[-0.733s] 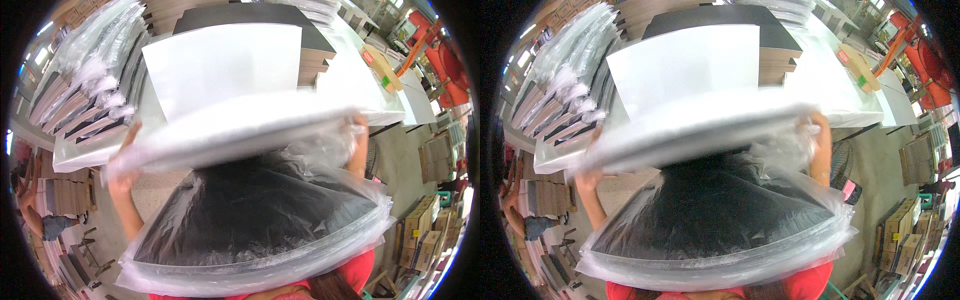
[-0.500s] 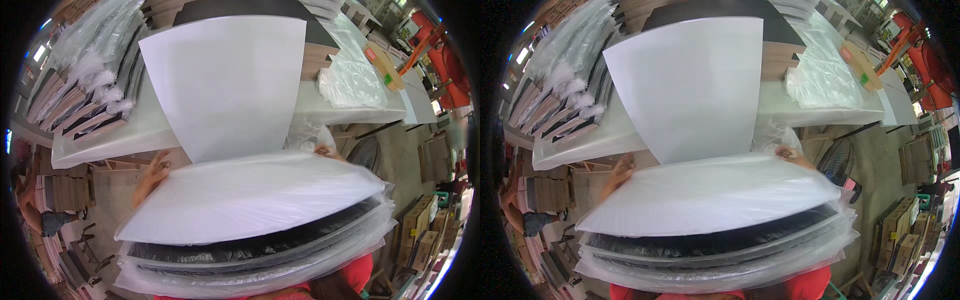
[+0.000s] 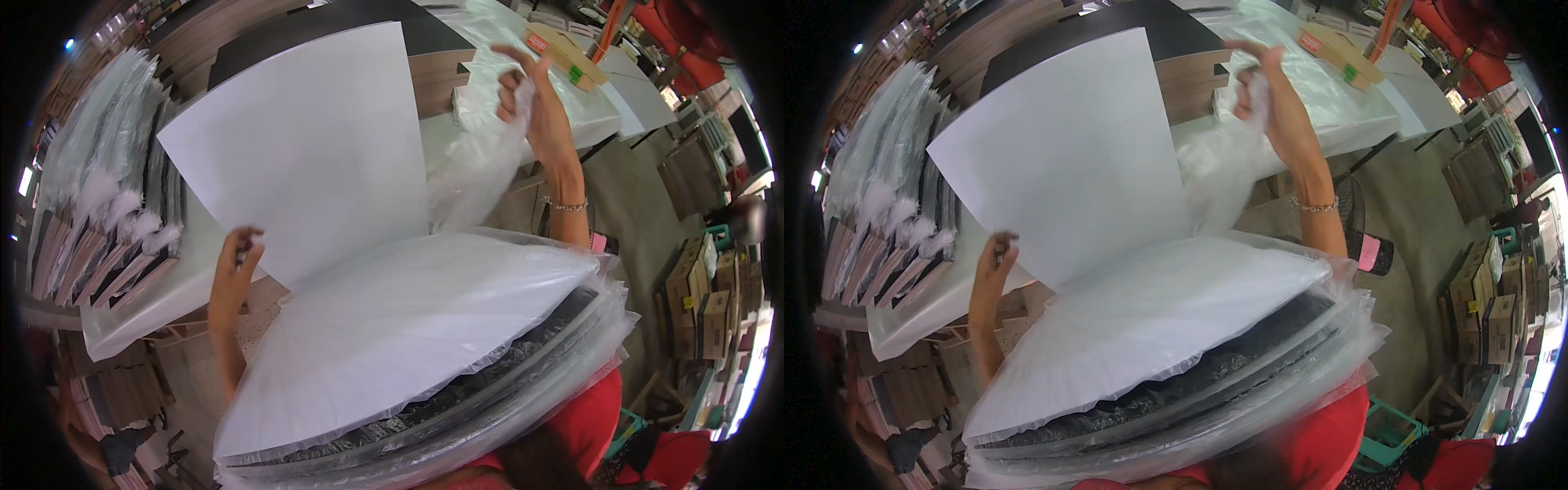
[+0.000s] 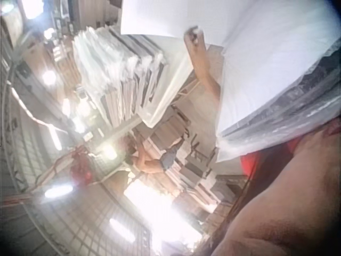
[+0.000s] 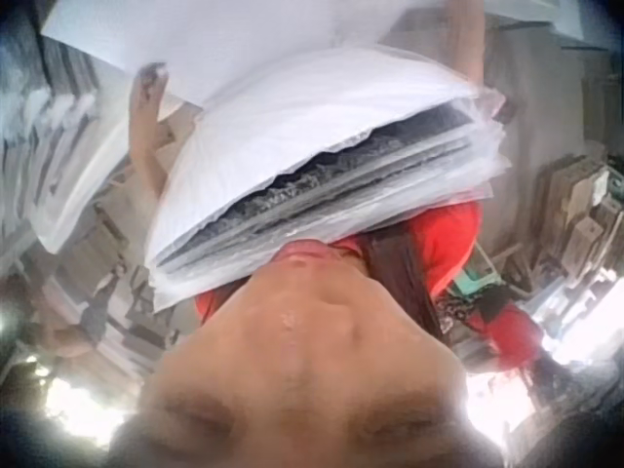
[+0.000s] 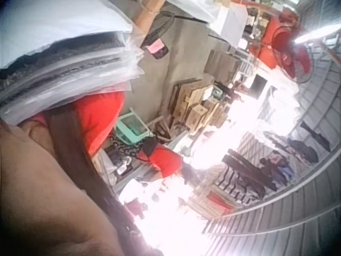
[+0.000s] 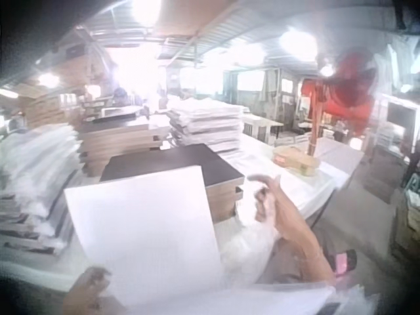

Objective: The person repeatedly wraps flat rectangular panels in clear plastic bags. They open each bag, insert a panel, and seal the bag before moving to the next one. The process is repeated for multiple panels throughout the clip.

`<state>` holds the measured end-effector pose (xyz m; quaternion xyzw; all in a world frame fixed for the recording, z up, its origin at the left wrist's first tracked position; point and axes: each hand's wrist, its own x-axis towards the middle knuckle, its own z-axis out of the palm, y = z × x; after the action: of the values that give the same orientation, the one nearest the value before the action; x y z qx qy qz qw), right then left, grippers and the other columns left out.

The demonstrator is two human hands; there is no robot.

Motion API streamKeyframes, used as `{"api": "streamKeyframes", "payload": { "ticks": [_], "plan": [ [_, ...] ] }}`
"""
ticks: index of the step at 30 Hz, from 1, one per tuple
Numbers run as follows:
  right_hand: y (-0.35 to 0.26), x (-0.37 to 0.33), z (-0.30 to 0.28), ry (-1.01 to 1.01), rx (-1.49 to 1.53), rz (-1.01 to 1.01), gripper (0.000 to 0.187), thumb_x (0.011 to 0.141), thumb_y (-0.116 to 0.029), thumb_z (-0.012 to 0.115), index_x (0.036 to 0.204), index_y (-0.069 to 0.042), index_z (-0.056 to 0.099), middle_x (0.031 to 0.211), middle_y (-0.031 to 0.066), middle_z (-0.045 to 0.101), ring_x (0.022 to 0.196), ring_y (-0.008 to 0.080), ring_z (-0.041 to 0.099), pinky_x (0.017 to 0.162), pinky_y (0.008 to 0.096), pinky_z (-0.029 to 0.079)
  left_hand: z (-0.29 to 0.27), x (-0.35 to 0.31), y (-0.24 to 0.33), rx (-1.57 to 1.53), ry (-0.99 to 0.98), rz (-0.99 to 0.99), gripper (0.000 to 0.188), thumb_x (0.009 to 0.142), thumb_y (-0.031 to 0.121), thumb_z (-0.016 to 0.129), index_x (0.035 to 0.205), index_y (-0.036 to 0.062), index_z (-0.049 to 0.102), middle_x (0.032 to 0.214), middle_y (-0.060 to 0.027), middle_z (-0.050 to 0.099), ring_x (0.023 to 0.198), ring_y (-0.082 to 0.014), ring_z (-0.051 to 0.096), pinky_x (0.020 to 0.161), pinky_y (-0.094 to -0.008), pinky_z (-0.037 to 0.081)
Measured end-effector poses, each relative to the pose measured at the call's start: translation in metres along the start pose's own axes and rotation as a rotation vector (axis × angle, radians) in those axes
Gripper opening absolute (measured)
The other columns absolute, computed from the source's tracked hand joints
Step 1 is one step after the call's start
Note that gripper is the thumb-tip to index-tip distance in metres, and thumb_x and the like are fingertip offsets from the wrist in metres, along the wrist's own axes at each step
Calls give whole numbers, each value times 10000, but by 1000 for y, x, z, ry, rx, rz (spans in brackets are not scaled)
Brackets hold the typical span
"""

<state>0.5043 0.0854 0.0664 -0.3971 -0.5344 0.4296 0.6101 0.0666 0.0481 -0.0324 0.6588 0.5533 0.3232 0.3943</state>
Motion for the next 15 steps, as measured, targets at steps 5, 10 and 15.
{"api": "streamKeyframes", "payload": {
  "ticks": [5, 10, 15],
  "plan": [
    [-26, -1, 96, -401, -108, -180, 919, 820, -777, 204, 1341, -44, 392, 839, -11, 326, 718, 91, 394, 731, 256, 426, 46, 11, 122, -248, -195, 280, 501, 892, 225, 610, 1314, 73, 387, 1153, -131, 502, 1027, -160, 485, 859, -303, 435],
    [4, -10, 120, -556, -189, -330, 971, 758, -841, 233, 1333, -77, 405, 940, 11, 363, 859, 131, 441, 827, 331, 438, 70, 28, 133, -306, -175, 353, 594, 834, 89, 665, 1326, 90, 332, 976, -84, 552, 903, -137, 566, 821, -283, 456],
    [21, -7, 101, -751, -58, 133, 1133, 589, -123, 878, 1459, -161, 152, 1262, 107, 296, 979, 190, 502, 894, 342, 454, 50, 38, 115, -589, -60, 288, 450, 845, 37, 637, 1229, 64, 403, 870, -29, 552, 793, -117, 582, 810, -254, 450]
  ]
}}
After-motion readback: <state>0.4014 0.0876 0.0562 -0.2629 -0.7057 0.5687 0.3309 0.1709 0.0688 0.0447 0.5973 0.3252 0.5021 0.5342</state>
